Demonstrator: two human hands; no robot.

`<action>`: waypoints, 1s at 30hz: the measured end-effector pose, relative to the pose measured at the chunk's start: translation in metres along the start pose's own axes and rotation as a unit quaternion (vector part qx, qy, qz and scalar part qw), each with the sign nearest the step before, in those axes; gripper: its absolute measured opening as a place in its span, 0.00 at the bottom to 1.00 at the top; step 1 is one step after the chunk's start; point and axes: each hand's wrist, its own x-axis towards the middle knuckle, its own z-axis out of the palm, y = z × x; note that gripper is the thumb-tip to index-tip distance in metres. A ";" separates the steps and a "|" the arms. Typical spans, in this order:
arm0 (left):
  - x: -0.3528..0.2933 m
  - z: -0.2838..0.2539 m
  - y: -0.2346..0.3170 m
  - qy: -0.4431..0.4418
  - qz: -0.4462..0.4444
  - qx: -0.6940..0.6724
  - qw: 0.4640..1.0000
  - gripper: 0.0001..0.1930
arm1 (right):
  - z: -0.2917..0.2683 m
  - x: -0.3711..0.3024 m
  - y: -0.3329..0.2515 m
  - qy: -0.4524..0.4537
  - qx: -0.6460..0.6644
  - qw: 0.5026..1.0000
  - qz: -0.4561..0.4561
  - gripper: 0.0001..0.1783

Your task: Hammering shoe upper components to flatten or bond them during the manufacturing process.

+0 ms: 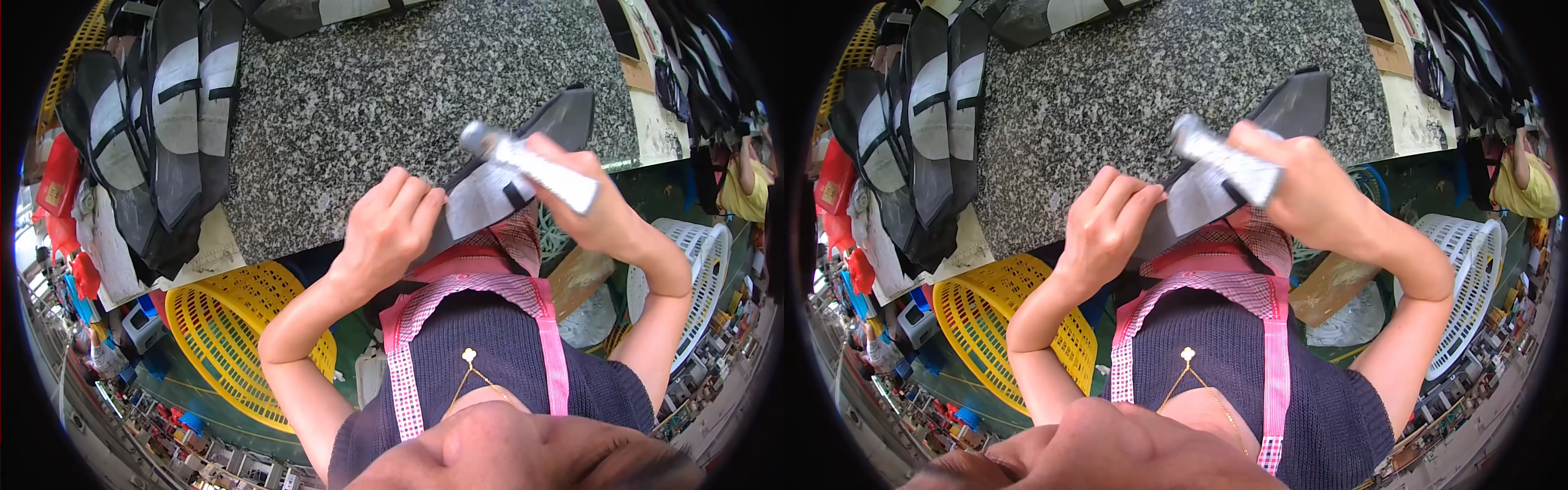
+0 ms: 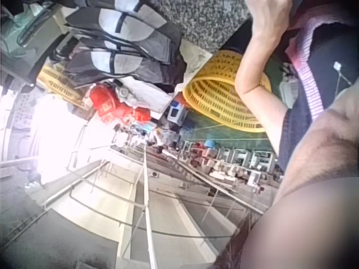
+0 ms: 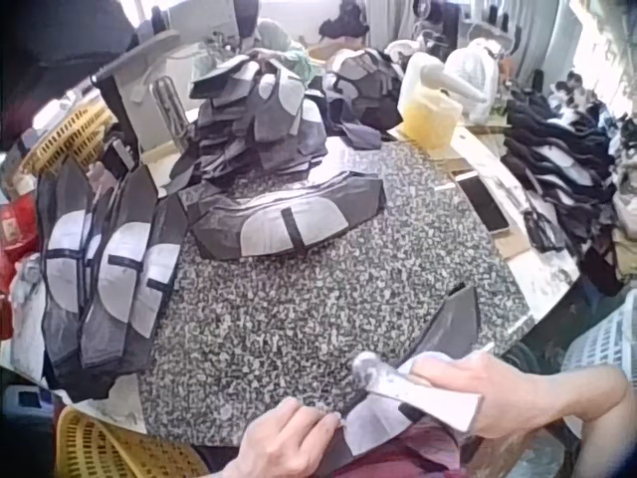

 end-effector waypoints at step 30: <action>0.020 -0.002 -0.005 -0.031 -0.025 -0.022 0.999 0.09 | -0.002 -0.008 0.005 -0.053 -0.014 0.997 0.056 0.11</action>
